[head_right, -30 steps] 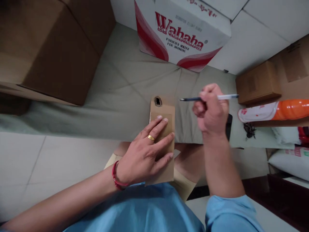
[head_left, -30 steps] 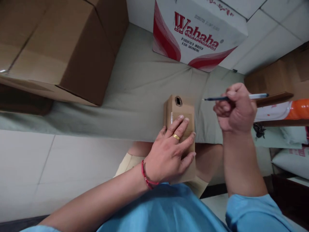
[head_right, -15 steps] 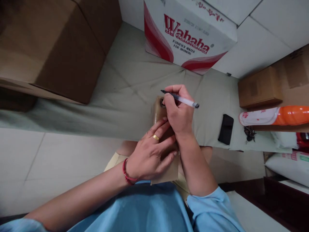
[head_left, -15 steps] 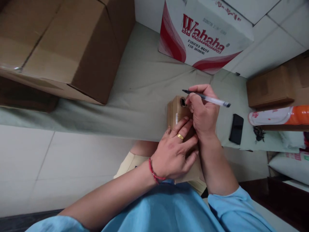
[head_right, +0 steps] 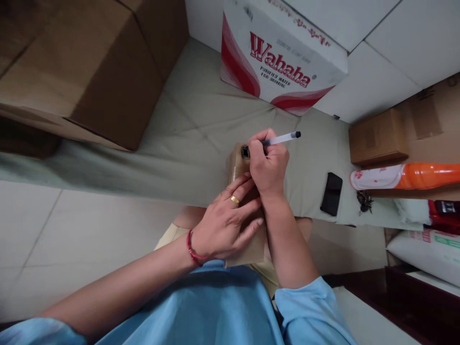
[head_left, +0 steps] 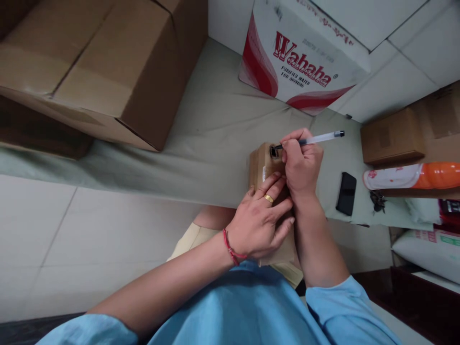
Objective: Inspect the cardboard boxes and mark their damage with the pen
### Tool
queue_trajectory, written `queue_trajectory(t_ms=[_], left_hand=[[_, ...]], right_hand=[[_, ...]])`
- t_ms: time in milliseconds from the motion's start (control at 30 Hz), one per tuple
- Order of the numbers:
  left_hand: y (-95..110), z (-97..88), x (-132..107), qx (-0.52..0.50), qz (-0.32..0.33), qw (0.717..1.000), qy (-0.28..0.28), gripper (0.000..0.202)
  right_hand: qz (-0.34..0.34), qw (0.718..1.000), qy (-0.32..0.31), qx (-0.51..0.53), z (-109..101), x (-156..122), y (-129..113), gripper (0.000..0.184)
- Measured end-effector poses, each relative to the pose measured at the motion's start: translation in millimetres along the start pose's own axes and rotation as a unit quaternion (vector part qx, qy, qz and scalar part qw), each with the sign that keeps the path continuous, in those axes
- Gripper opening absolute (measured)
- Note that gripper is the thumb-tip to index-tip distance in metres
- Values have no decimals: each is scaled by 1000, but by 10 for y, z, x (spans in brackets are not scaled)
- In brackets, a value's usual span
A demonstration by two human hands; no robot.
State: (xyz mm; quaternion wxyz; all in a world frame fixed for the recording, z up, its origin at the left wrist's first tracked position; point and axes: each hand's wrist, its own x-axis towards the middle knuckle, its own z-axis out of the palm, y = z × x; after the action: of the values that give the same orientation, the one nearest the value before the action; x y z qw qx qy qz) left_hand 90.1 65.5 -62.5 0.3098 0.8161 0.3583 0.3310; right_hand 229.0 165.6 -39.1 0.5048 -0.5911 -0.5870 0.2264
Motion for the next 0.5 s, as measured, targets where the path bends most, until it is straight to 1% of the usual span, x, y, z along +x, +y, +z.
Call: queue_trajectory(t_ms=[267, 500], left_hand=[[-8, -3, 1, 4, -2, 1000, -7, 33], [17, -24, 5, -3, -10, 1000, -15, 32]], right_hand=[[5, 999, -5, -33, 7, 22, -21, 15], [-4, 998, -10, -54, 0, 26, -14, 18]])
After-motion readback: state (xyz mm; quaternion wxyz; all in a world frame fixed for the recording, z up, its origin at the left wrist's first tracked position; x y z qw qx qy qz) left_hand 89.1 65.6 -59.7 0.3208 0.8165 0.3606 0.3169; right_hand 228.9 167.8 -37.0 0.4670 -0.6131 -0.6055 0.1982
